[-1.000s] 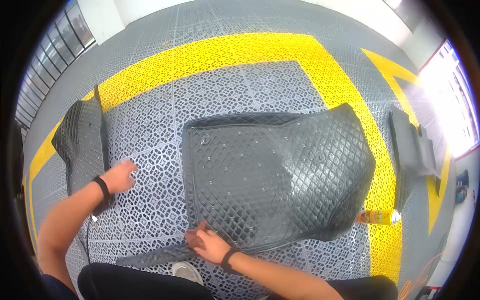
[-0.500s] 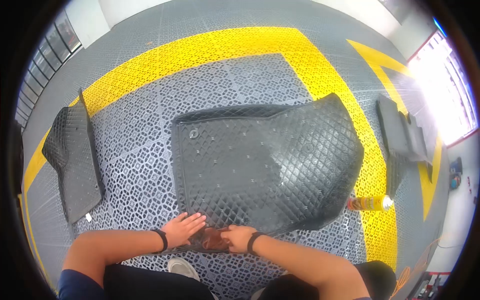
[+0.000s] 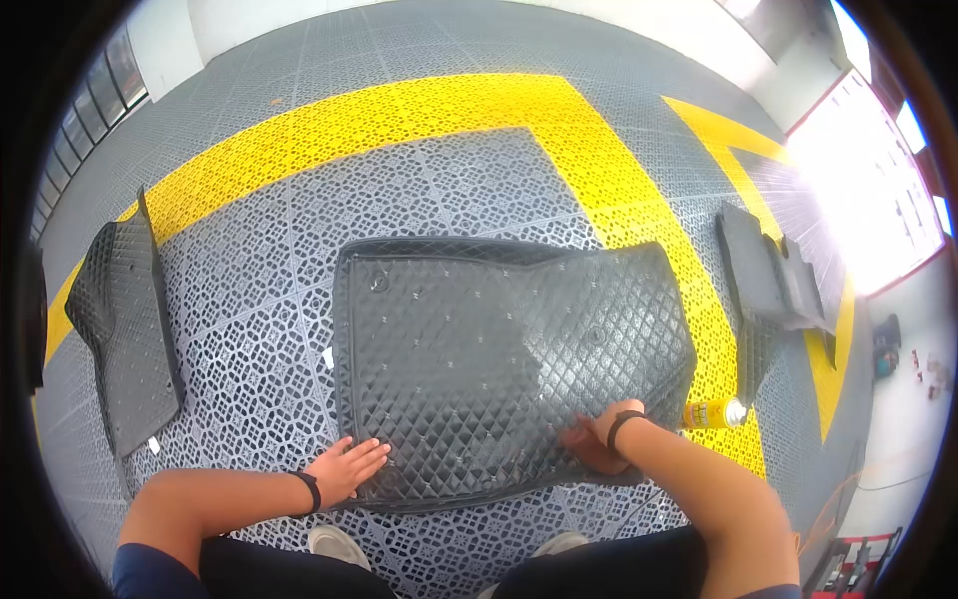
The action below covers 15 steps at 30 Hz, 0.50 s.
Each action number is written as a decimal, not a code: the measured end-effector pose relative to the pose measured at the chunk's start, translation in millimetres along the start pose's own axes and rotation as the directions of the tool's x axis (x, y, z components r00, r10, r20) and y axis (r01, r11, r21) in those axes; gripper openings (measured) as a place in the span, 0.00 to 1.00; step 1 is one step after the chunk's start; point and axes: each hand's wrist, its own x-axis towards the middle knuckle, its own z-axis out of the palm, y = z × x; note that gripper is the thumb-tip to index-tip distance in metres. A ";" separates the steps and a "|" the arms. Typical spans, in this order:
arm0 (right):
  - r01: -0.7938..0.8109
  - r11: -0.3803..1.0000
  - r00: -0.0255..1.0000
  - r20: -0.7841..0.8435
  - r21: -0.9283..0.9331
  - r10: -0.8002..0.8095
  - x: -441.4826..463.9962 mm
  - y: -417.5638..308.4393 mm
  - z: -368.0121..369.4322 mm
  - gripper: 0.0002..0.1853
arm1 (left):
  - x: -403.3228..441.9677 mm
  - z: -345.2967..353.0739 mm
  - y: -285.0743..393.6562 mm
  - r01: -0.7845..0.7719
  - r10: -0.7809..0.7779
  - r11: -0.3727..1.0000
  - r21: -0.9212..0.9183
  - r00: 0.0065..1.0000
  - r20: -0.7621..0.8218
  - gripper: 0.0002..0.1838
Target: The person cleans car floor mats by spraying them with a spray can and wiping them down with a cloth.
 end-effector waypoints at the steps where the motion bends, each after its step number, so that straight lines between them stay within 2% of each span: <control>1: -0.007 1.000 1.000 0.003 0.003 0.007 -2.2 7.3 3.5 0.25 | 1.4 -0.7 0.4 0.006 -0.006 1.000 0.002 1.000 0.001 0.53; 3: -0.020 0.999 1.000 0.004 0.038 0.020 -13.1 27.5 8.8 0.22 | 3.0 -1.3 0.5 0.008 -0.007 1.000 -0.022 1.000 0.014 0.52; 4: -0.064 0.998 0.998 -0.008 0.010 0.064 -24.4 40.2 10.9 0.24 | 2.1 -3.2 0.0 0.006 -0.006 1.000 -0.020 1.000 -0.001 0.52; 7: -0.092 0.972 0.995 0.007 -0.216 0.096 -52.5 73.5 1.3 0.23 | 3.5 4.0 -0.4 0.006 -0.001 0.999 0.043 0.993 -0.117 0.47; 8: -0.104 0.972 0.994 0.004 -0.212 0.107 -70.6 76.7 -13.0 0.23 | 5.0 -0.3 -2.4 -0.007 0.015 0.998 0.069 0.993 -0.121 0.43; 9: -0.029 0.986 0.997 -0.079 -0.164 0.016 -119.2 62.2 -51.5 0.20 | 7.9 -2.0 -0.4 -0.027 0.037 0.996 0.087 0.992 -0.122 0.39; 10: 0.058 0.990 0.983 -0.163 -0.129 -0.079 -150.1 50.5 -74.5 0.17 | 11.3 0.6 -1.4 -0.029 0.037 0.999 0.045 0.980 -0.195 0.32; 11: 0.319 0.945 0.860 -0.400 -0.067 -0.318 -157.7 48.7 -79.4 0.14 | 14.9 -1.6 -2.4 -0.039 0.044 0.999 0.029 0.980 -0.194 0.35; 12: 0.376 0.926 0.799 -0.518 0.037 -0.304 -135.1 30.9 -76.6 0.11 | 19.4 -20.2 -5.1 -0.034 0.028 0.996 -0.080 0.996 -0.081 0.39; 13: 0.529 0.847 0.711 -0.573 0.053 -0.408 -134.6 5.0 -92.4 0.10 | 24.3 -39.1 -4.6 -0.018 0.025 0.983 -0.181 0.999 0.036 0.44; 14: 0.583 0.809 0.688 -0.578 0.080 -0.439 -126.8 -28.4 -105.2 0.10 | 30.0 -36.6 0.0 0.014 -0.021 0.974 -0.225 0.999 -0.029 0.50; 15: 0.692 0.716 0.580 -0.660 0.091 -0.477 -103.4 -64.0 -104.8 0.12 | 36.6 -34.1 4.2 0.043 -0.071 0.962 -0.270 0.993 -0.094 0.56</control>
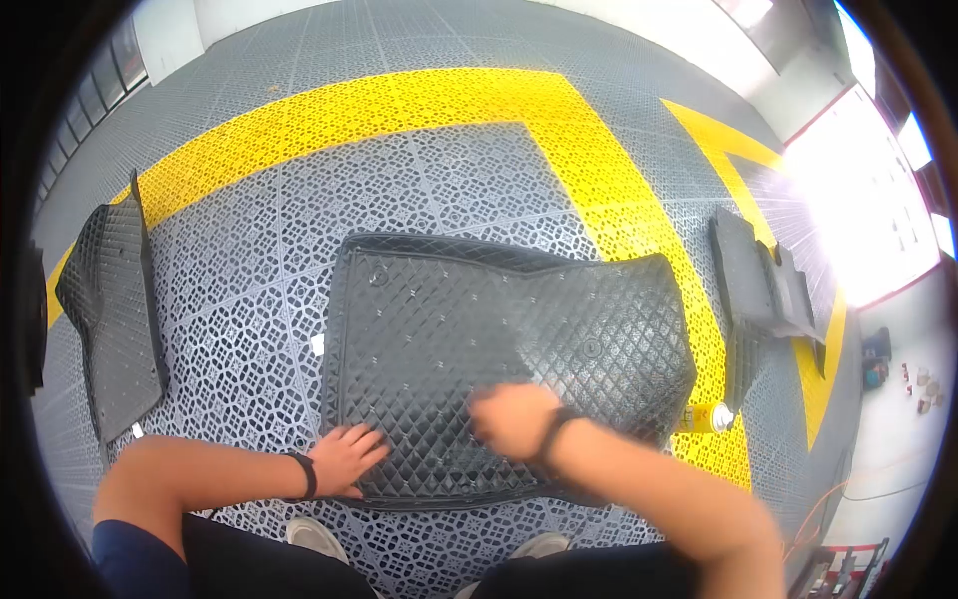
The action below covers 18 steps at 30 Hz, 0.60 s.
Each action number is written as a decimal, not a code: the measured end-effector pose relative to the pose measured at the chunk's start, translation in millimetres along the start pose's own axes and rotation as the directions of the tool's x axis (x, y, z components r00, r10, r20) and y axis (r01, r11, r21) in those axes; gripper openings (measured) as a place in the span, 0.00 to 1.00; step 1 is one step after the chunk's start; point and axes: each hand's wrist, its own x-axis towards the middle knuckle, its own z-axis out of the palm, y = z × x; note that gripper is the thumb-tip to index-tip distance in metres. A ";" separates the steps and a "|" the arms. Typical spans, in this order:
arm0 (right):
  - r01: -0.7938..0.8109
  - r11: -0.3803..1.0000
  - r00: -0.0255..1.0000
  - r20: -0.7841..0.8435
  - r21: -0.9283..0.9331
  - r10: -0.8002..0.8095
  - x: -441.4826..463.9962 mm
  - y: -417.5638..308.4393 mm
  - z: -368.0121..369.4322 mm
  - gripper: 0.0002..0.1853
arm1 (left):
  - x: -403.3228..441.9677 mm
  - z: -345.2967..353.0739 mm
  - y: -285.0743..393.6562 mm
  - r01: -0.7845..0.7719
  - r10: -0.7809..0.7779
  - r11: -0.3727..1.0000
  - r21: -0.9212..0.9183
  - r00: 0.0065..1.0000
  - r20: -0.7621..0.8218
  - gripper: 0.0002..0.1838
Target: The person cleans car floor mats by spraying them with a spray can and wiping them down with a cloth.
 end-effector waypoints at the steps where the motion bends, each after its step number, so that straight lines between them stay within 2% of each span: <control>1: 0.010 0.997 0.999 0.034 0.073 -0.012 32.7 -15.2 27.7 0.14 | 4.8 -9.7 6.0 -0.015 0.020 0.989 0.146 0.999 -0.037 0.61; 2: 0.037 0.987 0.998 -0.060 0.157 -0.028 60.6 -32.2 67.0 0.15 | 7.5 -18.1 8.5 -0.061 0.067 0.963 0.263 0.998 -0.012 0.61; 3: 0.124 0.959 0.987 -0.134 0.255 -0.092 86.1 -50.6 105.4 0.16 | 10.6 -8.4 8.4 -0.031 0.020 0.965 0.259 0.999 0.044 0.60; 4: 0.214 0.944 0.960 -0.234 0.250 -0.156 102.3 -66.8 142.5 0.20 | 12.9 4.4 7.0 -0.004 -0.024 0.967 0.255 0.994 0.108 0.60; 6: 0.066 0.973 0.993 -0.115 0.220 -0.041 104.6 -91.1 181.2 0.24 | 14.0 12.5 2.9 -0.006 -0.031 0.973 0.233 0.988 0.154 0.58; 7: 0.071 0.977 0.997 -0.057 0.202 -0.060 101.1 -84.1 173.4 0.25 | 12.8 6.9 5.2 -0.008 -0.028 0.968 0.251 0.990 0.140 0.59; 8: 0.074 0.980 0.997 0.007 0.184 -0.077 84.6 -66.7 163.4 0.26 | 15.4 12.4 6.1 -0.004 -0.050 0.966 0.257 0.978 0.202 0.67; 9: 0.082 0.982 0.996 0.024 0.172 -0.088 68.0 -41.8 171.0 0.26 | 10.6 10.0 9.5 0.029 -0.066 0.975 0.218 0.985 0.161 0.67; 10: 0.069 0.997 0.990 0.123 0.047 -0.074 49.8 -16.5 169.8 0.25 | 13.6 3.1 7.2 0.047 -0.069 0.980 0.194 0.992 0.109 0.67; 11: 0.044 0.999 0.991 0.127 0.006 -0.045 29.8 16.2 183.1 0.23 | 16.7 1.0 4.8 0.037 -0.063 0.981 0.188 0.989 0.135 0.68; 13: -0.170 0.972 0.916 0.338 -0.161 0.216 -5.5 44.7 138.9 0.17 | 19.3 3.1 4.2 0.027 -0.058 0.984 0.176 0.983 0.175 0.70; 14: -0.270 0.917 0.805 0.455 -0.293 0.382 -8.0 21.0 48.5 0.19 | 19.2 4.2 3.8 0.025 -0.056 0.983 0.181 0.985 0.165 0.70; 15: -0.224 0.913 0.830 0.425 -0.341 0.362 -18.0 72.8 71.9 0.19 | 18.1 5.7 3.2 0.023 -0.054 0.983 0.181 0.984 0.169 0.70; 16: -0.407 0.822 0.687 0.459 -0.399 0.563 -24.8 104.0 68.6 0.21 | 20.1 5.3 2.6 0.014 -0.045 0.984 0.178 0.984 0.170 0.69; 18: -0.759 0.445 0.408 0.185 -0.476 0.894 -35.8 238.1 155.1 0.23 | 20.4 2.3 1.8 -0.005 -0.033 0.982 0.189 0.980 0.196 0.69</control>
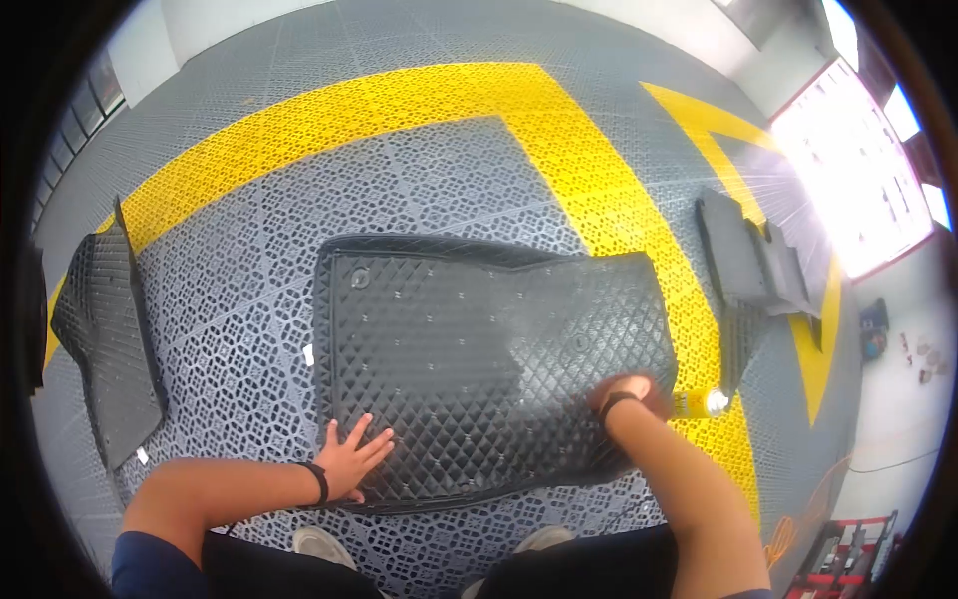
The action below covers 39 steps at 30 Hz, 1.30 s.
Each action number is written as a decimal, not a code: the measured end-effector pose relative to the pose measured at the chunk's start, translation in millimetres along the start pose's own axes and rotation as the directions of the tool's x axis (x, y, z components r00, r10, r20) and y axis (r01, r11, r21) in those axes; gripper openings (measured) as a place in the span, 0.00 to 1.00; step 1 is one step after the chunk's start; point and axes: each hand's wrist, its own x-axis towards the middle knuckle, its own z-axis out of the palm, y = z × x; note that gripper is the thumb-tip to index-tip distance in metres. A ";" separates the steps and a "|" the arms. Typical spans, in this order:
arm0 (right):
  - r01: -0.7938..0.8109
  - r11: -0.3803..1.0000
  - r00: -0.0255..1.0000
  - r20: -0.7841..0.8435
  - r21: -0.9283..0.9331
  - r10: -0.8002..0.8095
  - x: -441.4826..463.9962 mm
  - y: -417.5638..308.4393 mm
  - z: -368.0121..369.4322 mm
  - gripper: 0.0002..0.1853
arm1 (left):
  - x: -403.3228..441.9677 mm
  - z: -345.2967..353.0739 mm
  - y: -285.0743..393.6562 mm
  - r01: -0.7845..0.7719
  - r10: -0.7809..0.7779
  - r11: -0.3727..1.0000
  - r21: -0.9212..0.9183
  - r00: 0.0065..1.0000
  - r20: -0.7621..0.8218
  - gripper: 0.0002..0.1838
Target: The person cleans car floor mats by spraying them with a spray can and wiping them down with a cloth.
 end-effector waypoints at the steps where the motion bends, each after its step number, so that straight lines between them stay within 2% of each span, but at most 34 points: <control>1: 0.119 0.991 0.991 0.062 -0.067 -0.115 -33.8 38.7 -46.8 0.23 | 0.4 -1.0 -0.8 0.000 0.000 1.000 0.013 1.000 -0.002 0.69; 2: 0.239 0.964 0.965 0.142 -0.118 -0.222 -65.2 70.1 -72.8 0.25 | 1.5 -2.6 0.7 -0.011 0.011 1.000 0.029 1.000 0.000 0.70; 3: 0.446 0.888 0.894 0.002 -0.117 -0.448 -76.7 90.9 -79.4 0.22 | 3.6 -3.7 3.3 -0.010 0.010 0.999 0.040 1.000 0.007 0.70; 4: 0.536 0.839 0.841 -0.023 -0.090 -0.540 -112.4 91.6 -111.0 0.18 | 5.5 -8.0 8.4 0.008 -0.010 0.999 0.051 0.999 0.038 0.68; 5: 0.621 0.780 0.779 -0.048 -0.070 -0.625 -148.8 92.1 -143.0 0.15 | 4.5 -15.2 11.8 0.036 -0.035 0.999 0.019 0.999 -0.039 0.63; 6: 0.655 0.756 0.755 -0.043 0.002 -0.654 -191.0 75.8 -169.4 0.17 | 3.4 -20.6 17.2 0.055 -0.056 0.998 -0.013 0.992 -0.109 0.57; 7: 0.694 0.719 0.720 -0.049 0.052 -0.692 -208.3 49.2 -175.0 0.17 | 5.5 -23.5 26.3 0.048 -0.049 0.999 -0.017 0.993 -0.107 0.57; 8: 0.851 0.501 0.522 -0.144 0.157 -0.841 -193.1 20.1 -158.4 0.18 | 9.6 -29.1 30.7 0.001 -0.019 0.985 -0.175 0.995 -0.100 0.50; 9: 0.881 0.411 0.454 -0.182 0.233 -0.872 -201.1 -16.0 -153.0 0.20 | 10.9 -32.5 34.7 -0.036 0.005 0.942 -0.333 0.995 -0.096 0.43; 10: 0.917 0.296 0.344 -0.154 0.268 -0.926 -192.4 -67.0 -136.4 0.20 | 10.1 -30.8 42.4 -0.016 -0.016 0.941 -0.338 0.995 -0.094 0.43; 12: 0.966 0.050 0.117 -0.255 0.254 -0.960 -198.8 -155.0 -99.3 0.20 | 3.5 -12.1 64.5 -0.112 0.089 0.979 -0.169 0.986 -0.139 0.27; 13: 0.972 -0.095 -0.021 -0.326 0.214 -0.945 -205.7 -187.2 -74.1 0.21 | 10.7 10.0 67.6 -0.045 0.067 0.959 -0.280 0.995 0.069 0.20; 14: 0.949 0.135 0.174 -0.114 0.284 -0.978 -217.9 -212.0 -61.6 0.22 | 16.8 30.1 66.9 0.043 0.066 0.926 -0.375 0.959 0.274 0.14; 15: 0.958 0.141 0.170 -0.100 0.251 -0.980 -224.4 -212.6 -68.5 0.24 | 10.0 34.0 63.6 -0.051 0.144 0.938 -0.341 0.958 0.250 0.12; 16: 0.963 0.150 0.171 -0.077 0.225 -0.982 -232.7 -207.2 -71.8 0.26 | 7.7 37.9 63.7 -0.050 0.149 0.932 -0.358 0.956 0.254 0.12; 17: 0.980 -0.155 -0.113 -0.290 0.128 -0.950 -208.4 -208.3 -41.2 0.30 | 5.4 40.4 65.3 -0.037 0.138 0.934 -0.354 0.955 0.264 0.12; 20: 0.829 0.193 0.225 0.003 0.526 -0.974 -187.6 -133.9 -20.1 0.28 | 2.5 55.2 70.8 -0.017 0.113 0.931 -0.364 0.963 0.244 0.10; 21: 0.826 0.282 0.268 0.100 0.489 -0.958 -182.7 -108.7 -20.4 0.28 | 4.5 52.4 67.8 -0.017 0.122 0.927 -0.375 0.959 0.257 0.10; 23: 0.936 0.320 0.277 0.257 0.143 -0.926 -184.2 -66.1 -33.8 0.29 | 5.1 38.6 64.2 -0.020 0.144 0.921 -0.388 0.945 0.293 0.10; 24: 0.915 0.392 0.339 0.343 0.099 -0.876 -177.6 -50.7 -26.6 0.29 | 6.6 38.0 63.3 -0.032 0.152 0.921 -0.387 0.947 0.282 0.10; 25: 0.716 0.665 0.514 0.484 0.213 -0.708 -152.3 -43.7 10.5 0.25 | 5.0 41.9 64.7 -0.060 0.173 0.920 -0.387 0.949 0.263 0.10; 26: 0.427 0.867 0.605 0.632 0.256 -0.484 -124.6 -35.9 43.8 0.22 | 4.6 42.9 64.5 -0.082 0.186 0.918 -0.387 0.953 0.239 0.11; 27: 0.257 0.933 0.621 0.697 0.251 -0.359 -123.0 -25.6 33.3 0.21 | 3.2 37.7 60.9 -0.076 0.195 0.912 -0.403 0.945 0.262 0.11; 28: 0.080 0.971 0.624 0.748 0.226 -0.226 -121.0 -15.2 22.6 0.19 | 1.2 37.6 60.9 -0.003 0.133 0.895 -0.445 0.956 0.261 0.12; 29: 0.430 0.894 0.666 0.625 0.124 -0.407 -160.0 -3.6 -22.6 0.19 | 2.2 47.1 55.3 -0.025 0.147 0.915 -0.403 0.950 0.275 0.12; 31: 0.776 0.624 0.551 0.386 0.090 -0.740 -185.4 22.0 -53.4 0.24 | -2.7 40.8 43.3 -0.004 0.132 0.934 -0.358 0.933 0.334 0.13; 32: 0.778 0.622 0.553 0.378 0.082 -0.742 -181.4 23.6 -60.2 0.24 | -7.5 56.5 32.3 0.047 0.043 0.929 -0.367 0.971 0.233 0.13; 33: 0.760 0.614 0.533 0.335 0.214 -0.777 -177.5 22.9 -66.0 0.23 | -10.6 56.0 14.6 0.085 0.004 0.946 -0.314 0.962 0.272 0.13; 34: 0.748 0.579 0.520 0.257 0.324 -0.815 -185.8 21.1 -82.3 0.22 | -15.2 68.4 -6.0 0.150 -0.087 0.954 -0.259 0.967 0.237 0.13; 35: 0.736 0.526 0.503 0.176 0.427 -0.846 -194.0 19.3 -98.7 0.21 | -23.0 56.5 -32.9 0.213 -0.161 0.965 -0.155 0.942 0.294 0.12; 36: 0.741 0.520 0.498 0.171 0.425 -0.850 -211.9 14.9 -121.9 0.21 | -27.8 74.7 -59.9 0.367 -0.355 0.928 -0.064 0.922 0.153 0.11; 37: 0.774 0.488 0.481 0.127 0.403 -0.867 -229.3 7.9 -142.9 0.21 | -36.7 60.3 -94.3 0.461 -0.457 0.887 0.030 0.864 0.210 0.14; 38: 0.806 0.455 0.460 0.082 0.378 -0.884 -244.8 -1.0 -160.0 0.22 | -44.1 59.4 -129.2 0.561 -0.578 0.814 0.151 0.808 0.115 0.13; 39: 0.777 0.454 0.459 0.101 0.437 -0.883 -256.9 -10.0 -173.0 0.19 | -63.6 16.3 -151.3 0.619 -0.646 0.754 0.222 0.760 0.076 0.13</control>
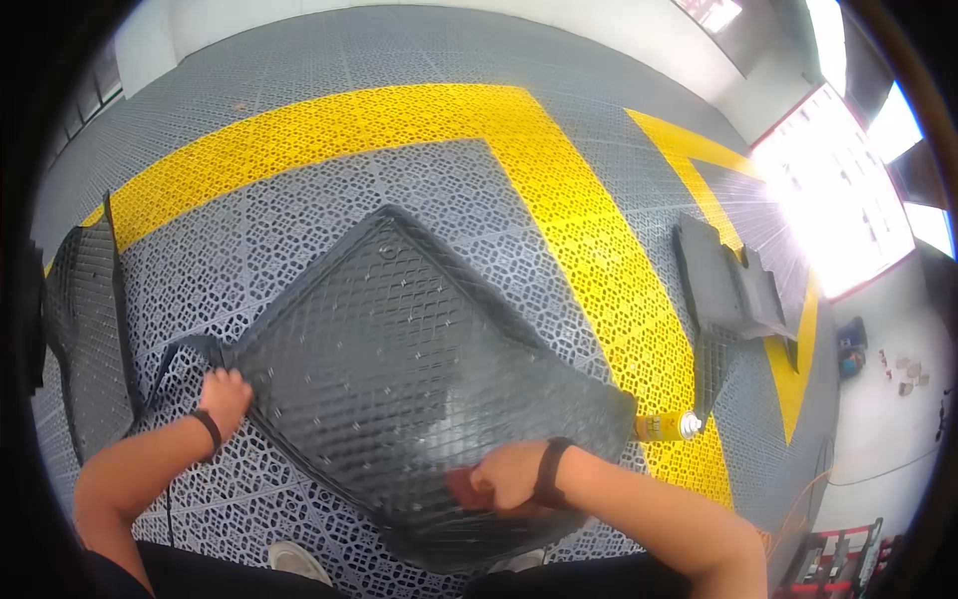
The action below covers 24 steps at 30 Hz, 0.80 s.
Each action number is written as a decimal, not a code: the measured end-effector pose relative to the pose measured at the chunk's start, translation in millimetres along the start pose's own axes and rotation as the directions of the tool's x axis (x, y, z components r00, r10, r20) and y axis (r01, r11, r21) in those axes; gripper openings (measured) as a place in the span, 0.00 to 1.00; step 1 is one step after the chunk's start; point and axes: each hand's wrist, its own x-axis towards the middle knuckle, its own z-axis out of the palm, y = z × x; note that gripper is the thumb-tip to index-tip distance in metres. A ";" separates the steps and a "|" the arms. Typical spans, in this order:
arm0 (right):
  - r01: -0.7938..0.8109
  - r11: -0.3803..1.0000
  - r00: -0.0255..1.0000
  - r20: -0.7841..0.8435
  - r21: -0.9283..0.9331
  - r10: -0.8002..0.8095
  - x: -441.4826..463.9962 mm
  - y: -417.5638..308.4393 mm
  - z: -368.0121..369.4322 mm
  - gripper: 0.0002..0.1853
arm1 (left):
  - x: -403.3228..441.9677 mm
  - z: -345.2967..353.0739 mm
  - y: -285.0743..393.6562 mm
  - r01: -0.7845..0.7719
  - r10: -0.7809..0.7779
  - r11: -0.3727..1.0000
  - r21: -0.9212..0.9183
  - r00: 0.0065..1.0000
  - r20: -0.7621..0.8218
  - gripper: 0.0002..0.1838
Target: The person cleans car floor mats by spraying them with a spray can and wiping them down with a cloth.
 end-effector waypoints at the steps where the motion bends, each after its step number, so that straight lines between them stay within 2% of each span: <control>1: 0.012 1.000 1.000 -0.006 -0.007 -0.012 11.4 -2.1 -1.7 0.19 | 5.1 2.5 -29.3 0.129 -0.131 0.991 -0.028 0.985 -0.110 0.13; 2: 0.200 0.979 0.973 -0.106 -0.043 -0.204 28.3 0.3 -2.3 0.18 | 21.9 30.1 -53.9 0.238 -0.261 0.962 -0.130 0.944 -0.200 0.17; 3: 0.385 0.918 0.898 -0.192 -0.095 -0.396 42.9 -1.1 -4.3 0.18 | 18.1 10.8 -75.8 0.279 -0.319 0.923 -0.266 0.940 -0.118 0.24; 4: 0.470 0.874 0.822 -0.300 -0.120 -0.483 52.7 -7.7 -11.6 0.23 | 6.8 -11.3 -88.3 0.203 -0.317 0.863 -0.462 0.930 -0.184 0.27; 5: 0.466 0.868 0.780 -0.383 -0.173 -0.495 60.7 -20.8 -22.4 0.24 | -7.9 -31.2 -90.4 0.111 -0.329 0.770 -0.628 0.913 -0.242 0.29; 7: 0.391 0.899 0.740 -0.513 -0.197 -0.435 76.1 -49.5 -45.0 0.22 | -35.2 -62.1 -69.7 0.077 -0.305 0.738 -0.670 0.924 -0.230 0.34; 9: 0.284 0.914 0.621 -0.671 -0.289 -0.405 115.7 -61.7 -57.7 0.24 | -52.6 -45.0 -33.0 0.125 -0.227 0.649 -0.751 0.973 -0.033 0.44; 10: 0.298 0.917 0.661 -0.636 -0.265 -0.398 141.7 -63.8 -66.9 0.24 | -63.8 -67.1 -22.7 0.321 -0.032 0.480 -0.817 0.936 0.349 0.54; 11: 0.302 0.923 0.701 -0.601 -0.238 -0.384 172.4 -62.0 -73.3 0.24 | -73.0 -84.0 -15.4 0.539 0.234 0.338 -0.771 0.746 0.624 0.64; 12: 0.304 0.926 0.753 -0.539 -0.224 -0.378 208.7 -55.7 -74.1 0.27 | -70.4 -42.9 1.1 0.646 0.496 0.272 -0.713 0.541 0.679 0.68; 13: 0.202 0.944 0.785 -0.533 -0.261 -0.315 233.7 -56.6 -65.2 0.24 | -74.0 7.5 28.6 0.746 0.720 0.242 -0.620 0.290 0.630 0.72; 15: 0.130 0.972 0.698 -0.678 -0.197 -0.230 243.5 -73.1 -48.6 0.22 | -100.5 34.5 72.2 0.951 0.875 0.026 -0.309 0.128 0.468 0.74; 16: 0.074 0.974 0.693 -0.692 -0.214 -0.204 239.5 -83.0 -43.7 0.20 | -111.0 13.4 80.6 0.975 0.854 -0.080 -0.205 0.173 0.491 0.53; 17: 0.076 0.974 0.699 -0.685 -0.215 -0.206 241.9 -82.7 -41.0 0.20 | -108.9 23.9 87.3 0.977 0.856 -0.080 -0.198 0.169 0.488 0.53; 19: 0.125 0.959 0.737 -0.623 -0.256 -0.262 251.1 -74.7 -35.0 0.20 | -96.1 44.1 102.5 0.812 0.806 -0.380 -0.443 0.526 0.272 0.29; 20: 0.158 0.943 0.731 -0.608 -0.291 -0.310 255.0 -68.6 -26.6 0.20 | -88.2 46.1 107.2 0.841 0.801 -0.355 -0.407 0.499 0.332 0.14; 21: 0.141 0.951 0.734 -0.616 -0.274 -0.287 250.3 -66.9 -17.5 0.20 | -90.4 43.3 114.6 0.842 0.811 -0.338 -0.420 0.487 0.324 0.14; 23: 0.148 0.932 0.797 -0.518 -0.332 -0.311 242.0 -72.9 -6.1 0.20 | -105.9 43.7 130.8 0.704 0.600 -0.429 -0.566 0.690 0.403 0.15; 24: 0.150 0.929 0.800 -0.510 -0.338 -0.315 239.5 -73.8 2.3 0.19 | -109.5 43.9 136.6 0.676 0.551 -0.481 -0.558 0.728 0.408 0.16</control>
